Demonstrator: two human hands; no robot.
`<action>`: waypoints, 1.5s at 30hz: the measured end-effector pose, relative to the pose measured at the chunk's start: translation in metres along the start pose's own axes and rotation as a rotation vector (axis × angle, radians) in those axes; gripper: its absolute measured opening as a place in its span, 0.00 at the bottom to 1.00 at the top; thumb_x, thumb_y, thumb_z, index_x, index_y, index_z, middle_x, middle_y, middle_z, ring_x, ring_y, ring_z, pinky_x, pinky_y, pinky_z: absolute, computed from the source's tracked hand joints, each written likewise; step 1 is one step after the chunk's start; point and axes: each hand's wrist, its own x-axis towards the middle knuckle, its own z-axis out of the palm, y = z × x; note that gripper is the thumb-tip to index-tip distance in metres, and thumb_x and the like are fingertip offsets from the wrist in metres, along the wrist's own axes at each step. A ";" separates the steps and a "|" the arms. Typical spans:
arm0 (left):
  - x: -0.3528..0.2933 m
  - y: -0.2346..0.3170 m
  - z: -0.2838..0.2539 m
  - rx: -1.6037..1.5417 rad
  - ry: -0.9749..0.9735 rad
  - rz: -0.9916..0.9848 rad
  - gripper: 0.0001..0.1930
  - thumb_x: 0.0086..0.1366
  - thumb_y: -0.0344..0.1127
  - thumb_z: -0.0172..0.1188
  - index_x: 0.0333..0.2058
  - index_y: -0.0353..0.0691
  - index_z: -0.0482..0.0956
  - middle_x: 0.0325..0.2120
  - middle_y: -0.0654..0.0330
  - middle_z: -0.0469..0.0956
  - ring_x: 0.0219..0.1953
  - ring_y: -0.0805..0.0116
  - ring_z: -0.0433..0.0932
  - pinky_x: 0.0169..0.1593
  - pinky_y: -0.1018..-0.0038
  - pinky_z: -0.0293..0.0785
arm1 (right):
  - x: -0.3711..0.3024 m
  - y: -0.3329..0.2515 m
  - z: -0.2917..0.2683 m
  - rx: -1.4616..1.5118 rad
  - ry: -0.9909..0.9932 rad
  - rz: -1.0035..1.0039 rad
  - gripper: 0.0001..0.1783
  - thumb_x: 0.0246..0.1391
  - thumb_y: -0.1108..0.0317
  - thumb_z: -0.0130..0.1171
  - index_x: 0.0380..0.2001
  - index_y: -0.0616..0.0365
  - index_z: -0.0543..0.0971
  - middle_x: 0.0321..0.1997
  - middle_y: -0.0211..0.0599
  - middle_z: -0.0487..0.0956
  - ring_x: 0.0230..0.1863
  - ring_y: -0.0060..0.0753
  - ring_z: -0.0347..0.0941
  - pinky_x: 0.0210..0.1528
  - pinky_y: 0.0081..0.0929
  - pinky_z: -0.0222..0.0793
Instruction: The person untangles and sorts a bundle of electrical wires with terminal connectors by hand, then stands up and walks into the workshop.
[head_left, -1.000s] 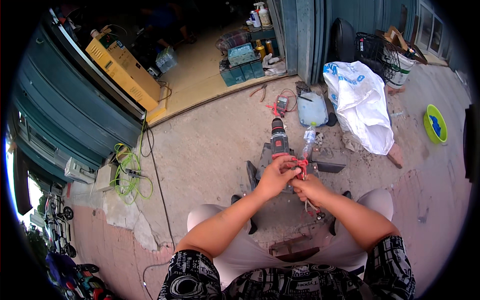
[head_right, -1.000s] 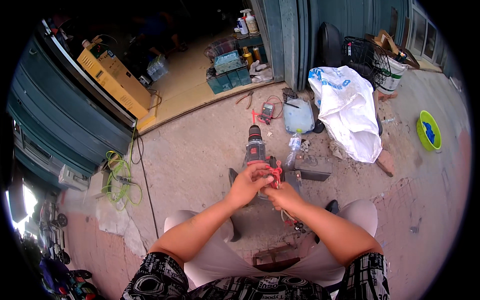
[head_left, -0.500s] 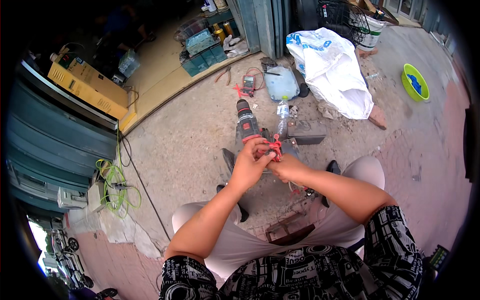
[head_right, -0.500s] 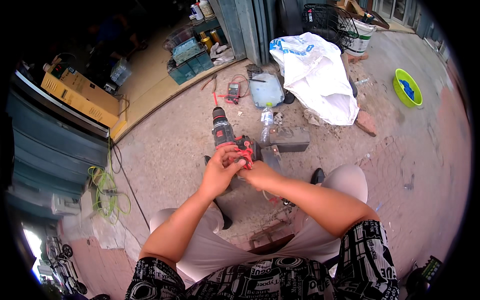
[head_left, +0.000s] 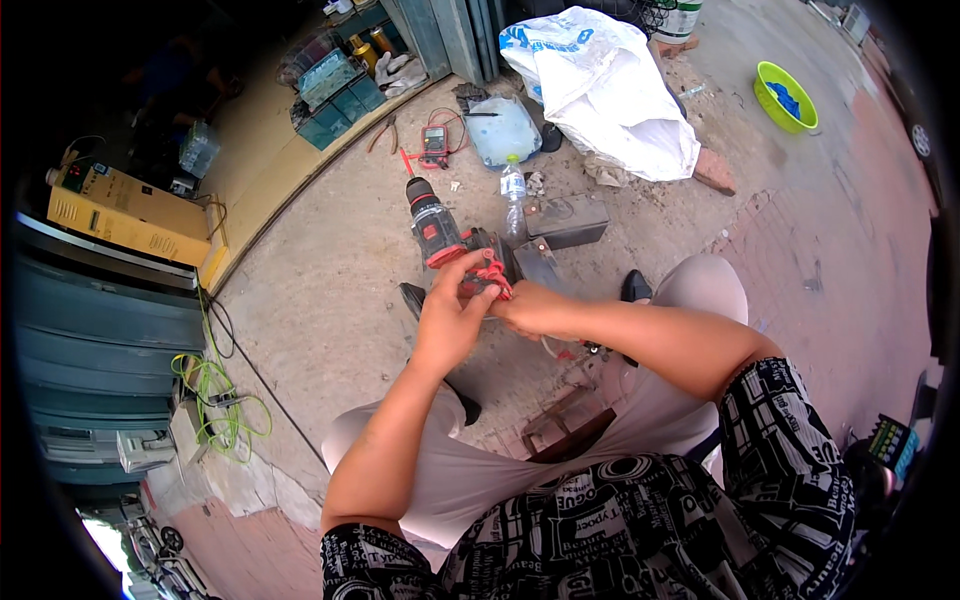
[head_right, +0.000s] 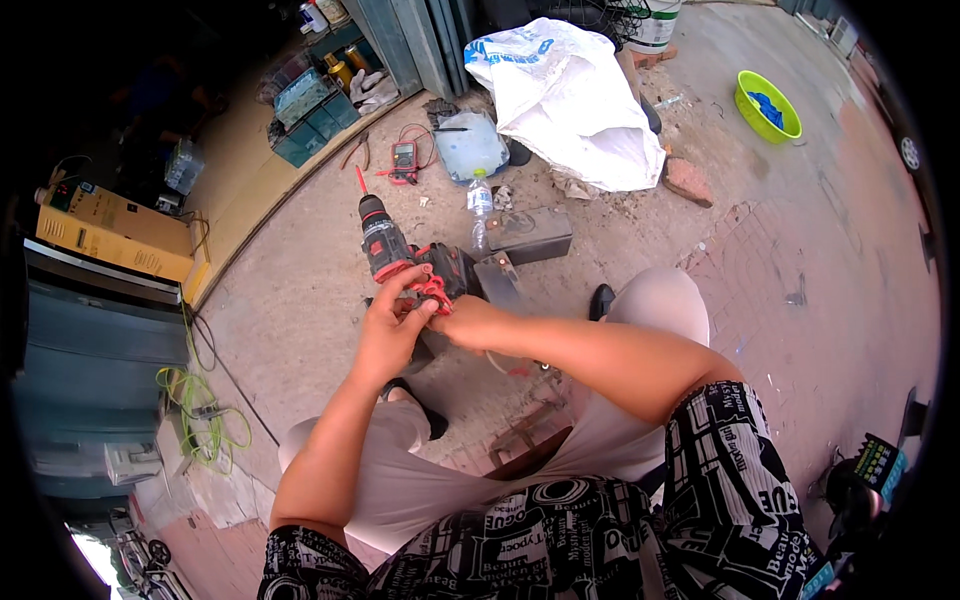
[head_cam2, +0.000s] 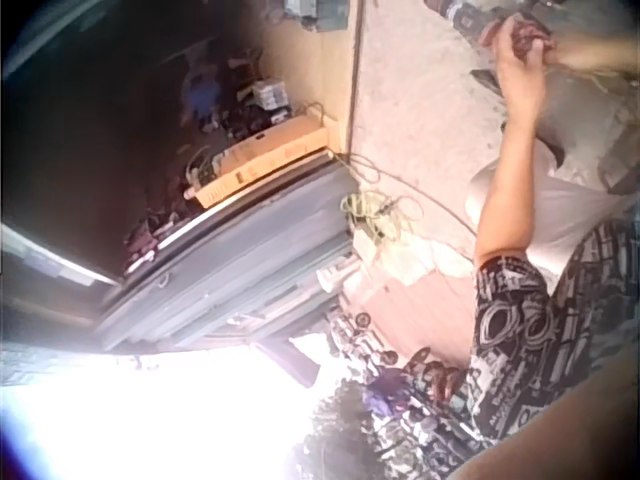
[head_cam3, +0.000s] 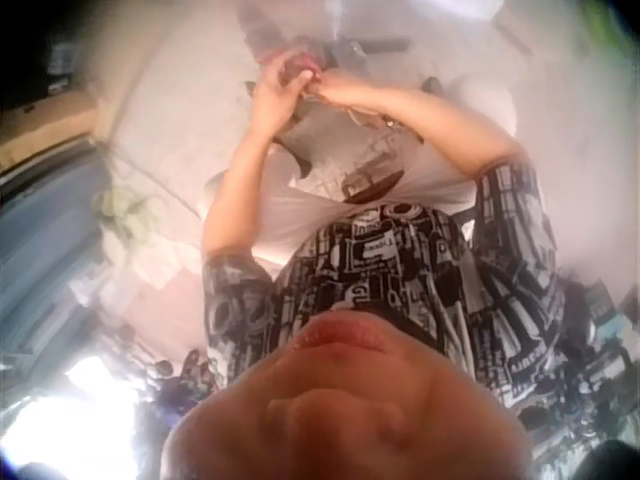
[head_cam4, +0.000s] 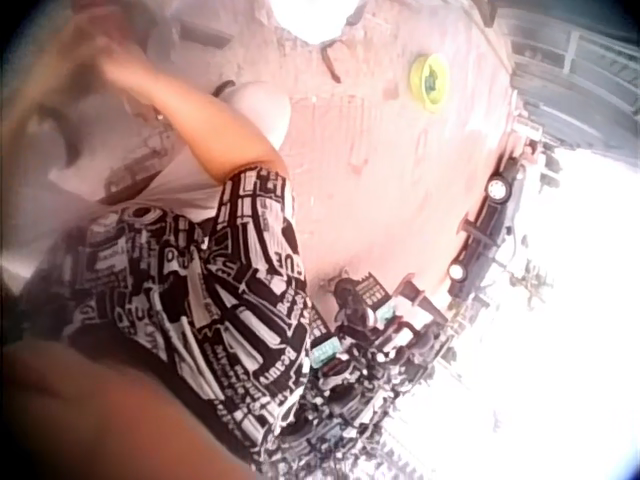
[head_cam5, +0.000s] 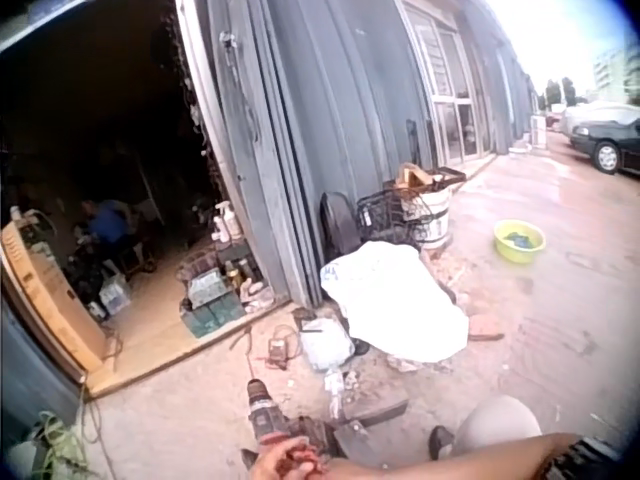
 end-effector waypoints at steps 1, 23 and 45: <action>0.000 0.001 0.000 -0.001 0.006 -0.003 0.25 0.61 0.24 0.57 0.57 0.40 0.64 0.48 0.59 0.71 0.38 0.76 0.74 0.42 0.78 0.72 | 0.001 0.001 0.000 -0.020 -0.017 0.004 0.23 0.54 0.49 0.52 0.18 0.58 0.68 0.14 0.29 0.64 0.14 0.24 0.58 0.16 0.25 0.52; -0.001 0.006 0.002 0.031 -0.050 -0.010 0.21 0.59 0.24 0.58 0.52 0.44 0.69 0.42 0.57 0.75 0.41 0.68 0.77 0.44 0.74 0.74 | 0.001 0.002 -0.005 -0.033 0.050 -0.011 0.21 0.50 0.50 0.54 0.20 0.59 0.72 0.15 0.32 0.69 0.15 0.27 0.65 0.15 0.27 0.57; 0.001 0.015 -0.001 -0.013 0.062 -0.069 0.27 0.58 0.25 0.61 0.56 0.39 0.63 0.48 0.55 0.72 0.39 0.72 0.76 0.42 0.75 0.74 | -0.007 -0.012 -0.005 0.347 -0.047 0.107 0.17 0.56 0.57 0.48 0.16 0.47 0.61 0.14 0.17 0.55 0.14 0.14 0.46 0.16 0.19 0.41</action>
